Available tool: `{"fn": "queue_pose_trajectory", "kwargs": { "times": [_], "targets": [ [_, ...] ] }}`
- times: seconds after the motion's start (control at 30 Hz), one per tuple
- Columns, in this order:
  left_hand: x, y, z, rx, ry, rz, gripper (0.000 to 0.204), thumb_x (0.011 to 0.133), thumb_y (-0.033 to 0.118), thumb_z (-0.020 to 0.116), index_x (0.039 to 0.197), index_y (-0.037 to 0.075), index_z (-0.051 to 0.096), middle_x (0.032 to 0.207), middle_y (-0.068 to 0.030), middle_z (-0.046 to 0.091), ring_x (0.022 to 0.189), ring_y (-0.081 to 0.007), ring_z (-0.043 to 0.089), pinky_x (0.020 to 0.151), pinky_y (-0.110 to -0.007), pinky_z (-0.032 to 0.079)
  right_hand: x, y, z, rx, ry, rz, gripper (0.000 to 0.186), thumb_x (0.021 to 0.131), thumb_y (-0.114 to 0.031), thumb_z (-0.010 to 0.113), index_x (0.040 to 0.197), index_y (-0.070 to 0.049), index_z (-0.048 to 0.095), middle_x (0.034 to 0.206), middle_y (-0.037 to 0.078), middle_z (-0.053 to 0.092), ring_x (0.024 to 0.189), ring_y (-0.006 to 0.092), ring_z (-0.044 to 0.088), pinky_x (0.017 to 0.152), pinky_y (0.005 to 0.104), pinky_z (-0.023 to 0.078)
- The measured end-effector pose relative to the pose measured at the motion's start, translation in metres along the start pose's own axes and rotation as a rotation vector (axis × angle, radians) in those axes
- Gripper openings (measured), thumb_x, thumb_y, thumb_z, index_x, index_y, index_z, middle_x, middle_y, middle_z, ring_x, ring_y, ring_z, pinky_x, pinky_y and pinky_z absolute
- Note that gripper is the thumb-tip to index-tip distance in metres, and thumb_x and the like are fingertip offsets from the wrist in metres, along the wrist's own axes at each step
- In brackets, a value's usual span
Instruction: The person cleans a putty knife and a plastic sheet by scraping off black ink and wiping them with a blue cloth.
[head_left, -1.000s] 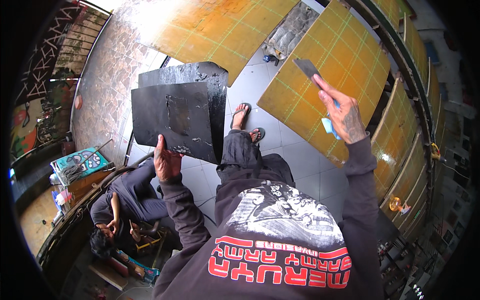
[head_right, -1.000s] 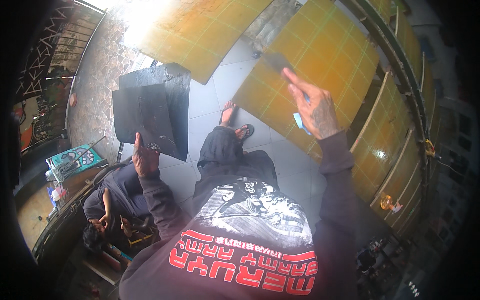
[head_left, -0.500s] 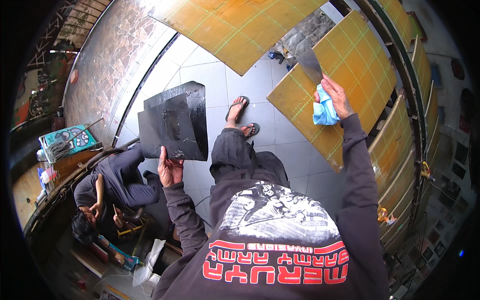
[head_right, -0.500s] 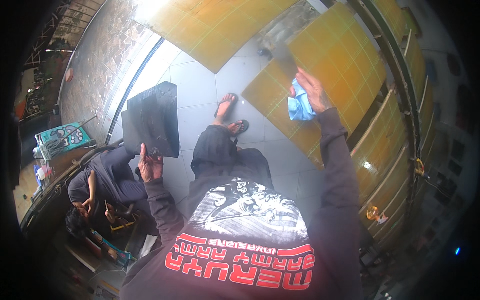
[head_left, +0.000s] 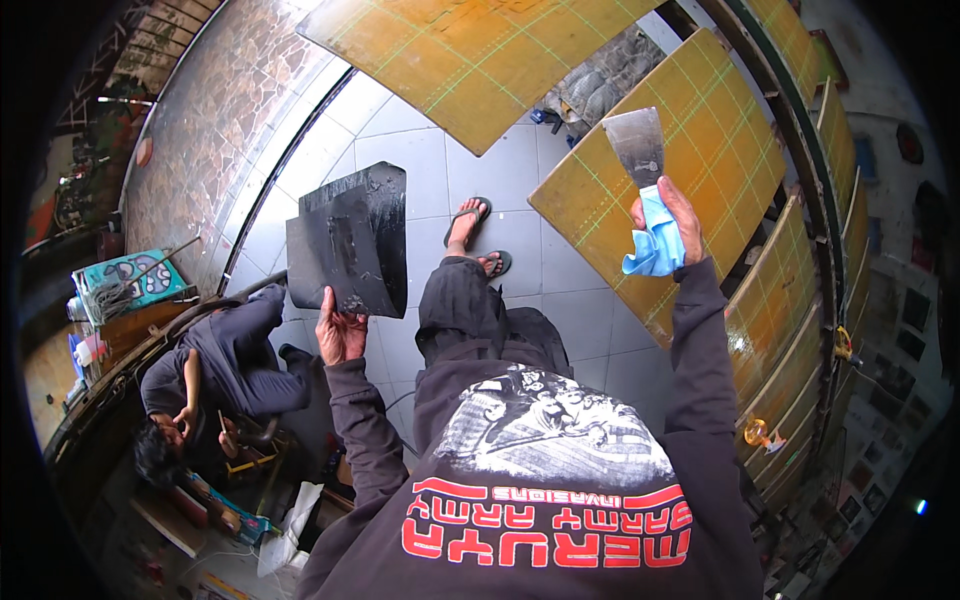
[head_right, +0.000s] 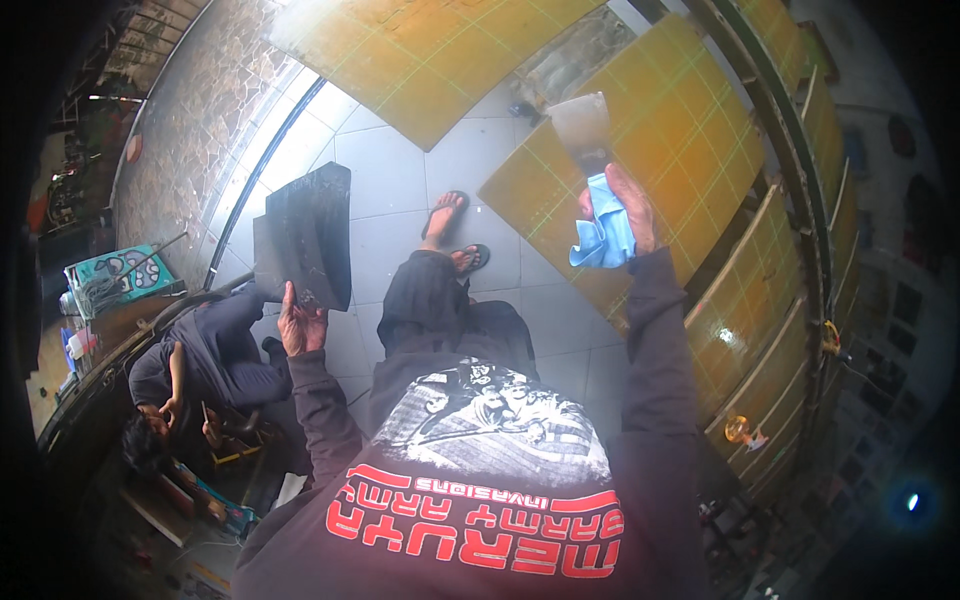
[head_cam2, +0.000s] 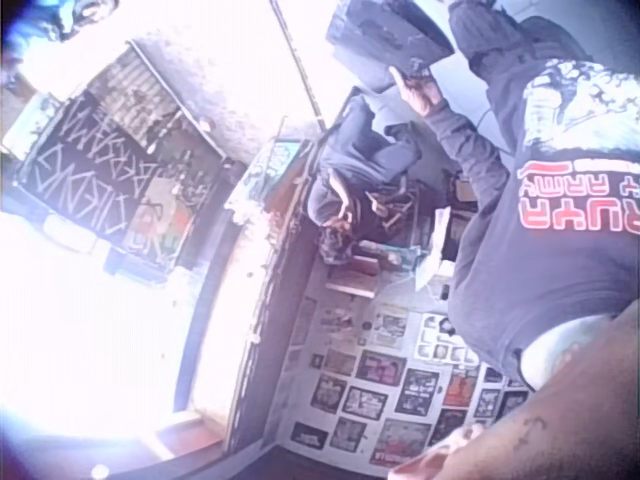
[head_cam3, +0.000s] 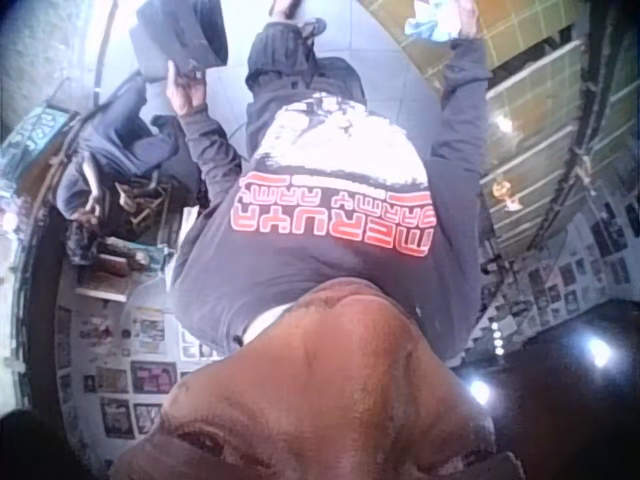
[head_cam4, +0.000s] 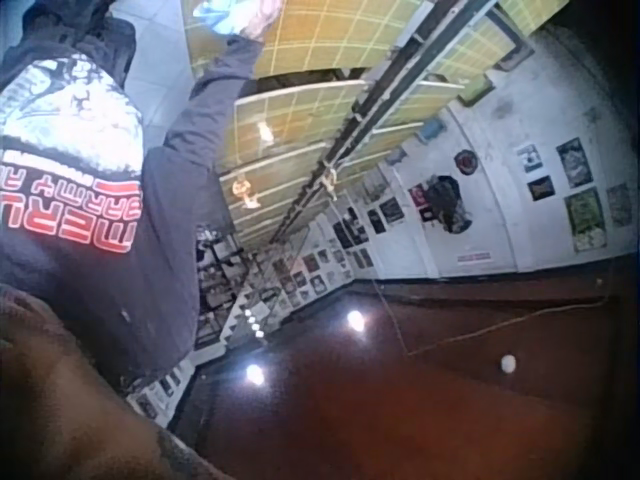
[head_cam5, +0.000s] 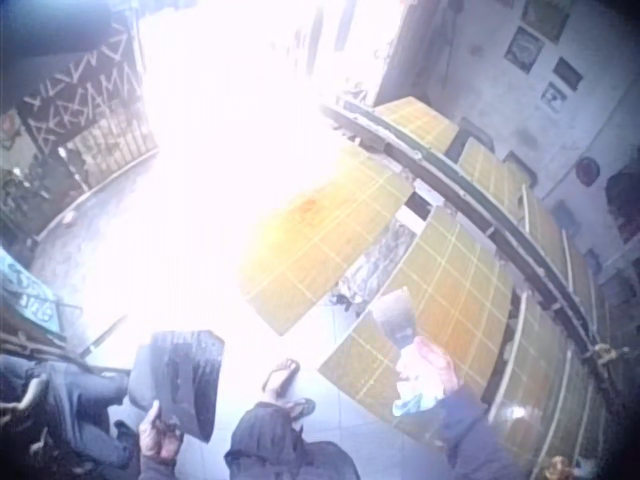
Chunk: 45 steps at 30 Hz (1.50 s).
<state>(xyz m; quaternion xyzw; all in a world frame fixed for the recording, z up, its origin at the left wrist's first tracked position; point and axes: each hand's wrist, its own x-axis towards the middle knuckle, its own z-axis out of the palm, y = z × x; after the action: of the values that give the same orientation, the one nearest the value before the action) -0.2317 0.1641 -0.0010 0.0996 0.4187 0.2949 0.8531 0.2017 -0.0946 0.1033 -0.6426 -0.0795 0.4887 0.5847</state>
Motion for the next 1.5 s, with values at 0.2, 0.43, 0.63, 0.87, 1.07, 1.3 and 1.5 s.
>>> {"fn": "queue_pose_trajectory", "kwargs": {
  "times": [0.2, 0.43, 0.63, 0.87, 1.07, 1.3, 1.5],
  "targets": [
    [0.004, 0.0, -0.014, 0.038, -0.128, 0.023, 0.021, 0.099, 0.024, 0.05, 0.114, 0.014, 0.061, 0.104, -0.0016, 0.067, 0.09, -0.0161, 0.065, 0.062, -0.03, 0.048, -0.018, -0.01, 0.001, 0.05, -0.109, 0.008, 0.058, 0.101, -0.048, 0.033, 0.068, -0.004, 0.054, 0.062, 0.004, 0.053, 0.054, 0.0102, 0.053, 0.05, 0.0225, 0.042],
    [-0.013, -0.018, 0.106, 0.281, 0.007, 0.231, 0.026, 0.096, 0.028, 0.057, 0.106, 0.004, 0.063, 0.094, -0.0077, 0.071, 0.075, -0.0186, 0.07, 0.06, -0.034, 0.056, -0.079, -0.019, 0.123, -0.283, -0.12, -0.547, 0.043, 0.097, -0.017, 0.052, 0.139, -0.011, 0.047, 0.083, 0.006, 0.061, 0.065, 0.01, 0.055, 0.059, 0.0259, 0.049],
    [-0.03, -0.04, 0.195, 0.225, -0.217, 0.042, 0.033, 0.099, 0.028, 0.05, 0.113, -0.001, 0.059, 0.107, -0.0146, 0.069, 0.086, -0.0246, 0.071, 0.083, -0.039, 0.058, -0.083, 0.009, 0.165, -1.175, 0.34, -0.978, 0.058, 0.084, -0.017, 0.068, 0.138, -0.03, 0.051, 0.076, 0.004, 0.049, 0.057, 0.0189, 0.051, 0.053, 0.0324, 0.046],
    [0.004, -0.013, 0.228, 0.253, -0.314, 0.064, 0.029, 0.098, 0.024, 0.054, 0.114, 0.0, 0.055, 0.108, -0.0126, 0.066, 0.087, -0.0282, 0.07, 0.089, -0.045, 0.055, -0.123, 0.037, 0.154, -1.267, 0.508, -0.648, 0.059, 0.082, -0.017, 0.071, 0.136, -0.029, 0.052, 0.074, 0.004, 0.048, 0.06, 0.0202, 0.055, 0.054, 0.034, 0.049],
    [0.054, 0.034, 0.227, 0.457, -0.552, 0.26, 0.031, 0.098, 0.03, 0.054, 0.118, 0.007, 0.058, 0.107, -0.0084, 0.068, 0.095, -0.0205, 0.066, 0.097, -0.042, 0.048, -0.148, 0.055, 0.146, -0.886, 0.786, -0.372, 0.048, 0.088, -0.015, 0.064, 0.135, -0.021, 0.054, 0.071, 0.011, 0.049, 0.063, 0.0279, 0.055, 0.058, 0.0377, 0.046],
    [0.073, 0.029, 0.244, 1.272, -0.617, 0.803, 0.033, 0.101, 0.027, 0.047, 0.126, 0.006, 0.053, 0.116, -0.0121, 0.065, 0.094, -0.0215, 0.068, 0.095, -0.04, 0.047, -0.181, 0.11, 0.125, -0.497, 1.137, -0.15, 0.043, 0.097, -0.024, 0.051, 0.138, -0.013, 0.049, 0.097, 0.018, 0.063, 0.082, 0.033, 0.061, 0.074, 0.0365, 0.048],
    [0.084, -0.025, 0.257, 1.134, -0.702, 0.492, 0.041, 0.099, 0.032, 0.05, 0.131, 0.007, 0.049, 0.123, -0.0105, 0.057, 0.1, -0.025, 0.061, 0.095, -0.043, 0.046, -0.256, 0.147, 0.101, -0.495, 1.263, 0.143, 0.039, 0.098, -0.023, 0.049, 0.135, -0.012, 0.052, 0.112, 0.017, 0.064, 0.099, 0.0309, 0.064, 0.085, 0.0342, 0.048]
  ]
}}
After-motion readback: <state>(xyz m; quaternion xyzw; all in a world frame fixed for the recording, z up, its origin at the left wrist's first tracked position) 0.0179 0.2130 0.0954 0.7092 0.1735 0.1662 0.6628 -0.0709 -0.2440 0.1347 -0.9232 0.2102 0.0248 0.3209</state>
